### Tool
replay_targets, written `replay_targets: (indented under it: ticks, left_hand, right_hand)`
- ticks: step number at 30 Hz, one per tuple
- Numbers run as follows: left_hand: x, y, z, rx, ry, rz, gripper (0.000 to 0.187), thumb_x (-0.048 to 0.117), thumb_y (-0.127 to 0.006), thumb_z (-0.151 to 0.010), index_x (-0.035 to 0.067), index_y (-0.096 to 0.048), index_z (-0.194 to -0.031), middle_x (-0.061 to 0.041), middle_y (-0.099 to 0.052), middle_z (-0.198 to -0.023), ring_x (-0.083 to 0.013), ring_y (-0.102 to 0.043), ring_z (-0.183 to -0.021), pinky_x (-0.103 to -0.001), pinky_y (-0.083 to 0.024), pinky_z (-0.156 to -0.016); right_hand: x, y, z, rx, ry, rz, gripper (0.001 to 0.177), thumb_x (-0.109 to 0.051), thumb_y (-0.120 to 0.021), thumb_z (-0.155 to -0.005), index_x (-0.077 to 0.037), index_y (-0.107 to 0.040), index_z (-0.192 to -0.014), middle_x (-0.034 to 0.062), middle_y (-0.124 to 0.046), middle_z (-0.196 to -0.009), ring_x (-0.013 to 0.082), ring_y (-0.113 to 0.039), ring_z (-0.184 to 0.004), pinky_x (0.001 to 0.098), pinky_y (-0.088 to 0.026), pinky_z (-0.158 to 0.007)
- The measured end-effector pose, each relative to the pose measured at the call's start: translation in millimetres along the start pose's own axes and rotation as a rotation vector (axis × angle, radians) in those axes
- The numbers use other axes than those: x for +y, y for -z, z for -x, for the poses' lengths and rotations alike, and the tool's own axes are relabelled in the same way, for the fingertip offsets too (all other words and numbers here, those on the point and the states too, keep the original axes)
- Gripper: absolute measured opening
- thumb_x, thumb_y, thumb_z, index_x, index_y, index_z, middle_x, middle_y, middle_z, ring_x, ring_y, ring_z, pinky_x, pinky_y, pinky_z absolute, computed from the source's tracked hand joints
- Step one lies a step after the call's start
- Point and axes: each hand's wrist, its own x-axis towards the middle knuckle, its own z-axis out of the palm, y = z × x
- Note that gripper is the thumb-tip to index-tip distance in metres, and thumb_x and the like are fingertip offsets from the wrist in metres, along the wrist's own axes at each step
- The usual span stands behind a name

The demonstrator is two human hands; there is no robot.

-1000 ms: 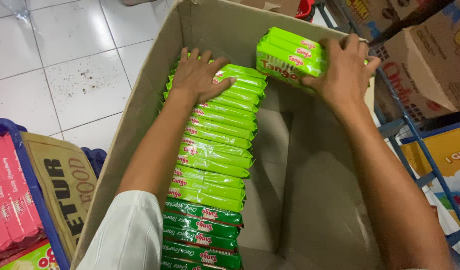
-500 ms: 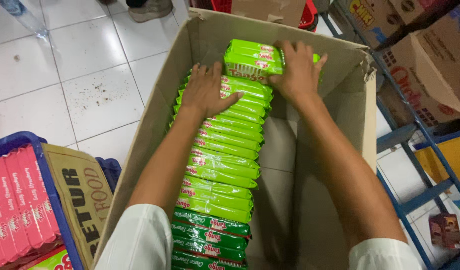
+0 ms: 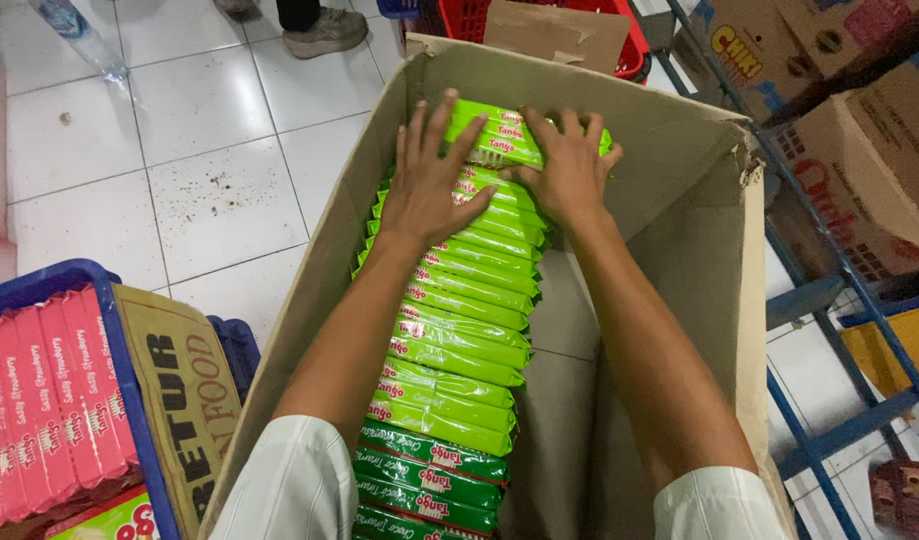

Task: The person transfers stacks of green and blue Tango snack packets from a blue crate into a cardboard box. They arrange the packets in neat rows, alternating between green and blue stacks, and occasionally adjust the alignment of the packets within the box.

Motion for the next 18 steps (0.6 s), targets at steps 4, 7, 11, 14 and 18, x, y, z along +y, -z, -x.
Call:
replay_targets:
  ticks: [4, 7, 11, 14, 18]
  left_hand:
    - [6, 4, -2, -0.025, -0.066, -0.056, 0.078, 0.055, -0.063, -0.093, 0.034, -0.032, -0.162, -0.003, -0.022, -0.17, -0.0408, -0.018, -0.156, -0.069, -0.023, -0.122]
    - [2, -3, -3, -0.085, -0.054, -0.066, 0.077, 0.057, -0.057, -0.095, 0.031, -0.031, -0.163, -0.001, -0.022, -0.172, -0.0374, -0.013, -0.158, -0.067, -0.019, -0.124]
    - [-4, -10, -4, -0.226, 0.03, -0.067, 0.083, 0.066, -0.048, -0.096, 0.037, -0.016, -0.166, 0.004, -0.013, -0.173, -0.0346, -0.01, -0.159, -0.065, -0.022, -0.125]
    - [-4, -9, -4, -0.253, 0.041, -0.063, 0.081, 0.067, -0.046, -0.096, 0.036, -0.018, -0.166, 0.004, -0.014, -0.173, -0.034, -0.01, -0.159, -0.065, -0.026, -0.123]
    - [-5, -12, -3, -0.233, 0.029, -0.079, 0.079, 0.067, -0.043, -0.098, 0.036, -0.018, -0.166, 0.003, -0.014, -0.173, -0.0342, -0.01, -0.159, -0.065, -0.029, -0.121]
  right_hand:
    - [3, -18, -6, -0.038, 0.043, -0.032, 0.075, -0.031, -0.084, -0.083, -0.037, -0.049, -0.149, 0.0091, -0.052, -0.136, 0.0389, -0.037, -0.136, 0.087, -0.032, -0.094]
    - [-3, -18, -7, -0.058, 0.051, -0.032, 0.071, -0.04, -0.079, -0.086, -0.039, -0.048, -0.15, 0.0078, -0.052, -0.136, 0.0361, -0.04, -0.135, 0.085, -0.032, -0.096]
    - [-12, -20, -5, -0.069, 0.055, -0.109, 0.065, -0.05, -0.071, -0.092, -0.028, -0.052, -0.151, 0.0166, -0.053, -0.136, 0.0429, -0.039, -0.137, 0.0883, -0.025, -0.099]
    - [-11, -24, 3, -0.044, 0.068, -0.081, 0.065, -0.055, -0.065, -0.095, -0.027, -0.05, -0.153, 0.0171, -0.054, -0.134, 0.0431, -0.041, -0.138, 0.0877, -0.023, -0.102]
    - [-5, -24, 21, 0.202, 0.138, 0.006, 0.048, -0.047, -0.061, -0.104, -0.017, -0.062, -0.141, 0.0234, -0.053, -0.142, 0.0438, -0.046, -0.138, 0.0781, -0.033, -0.107]
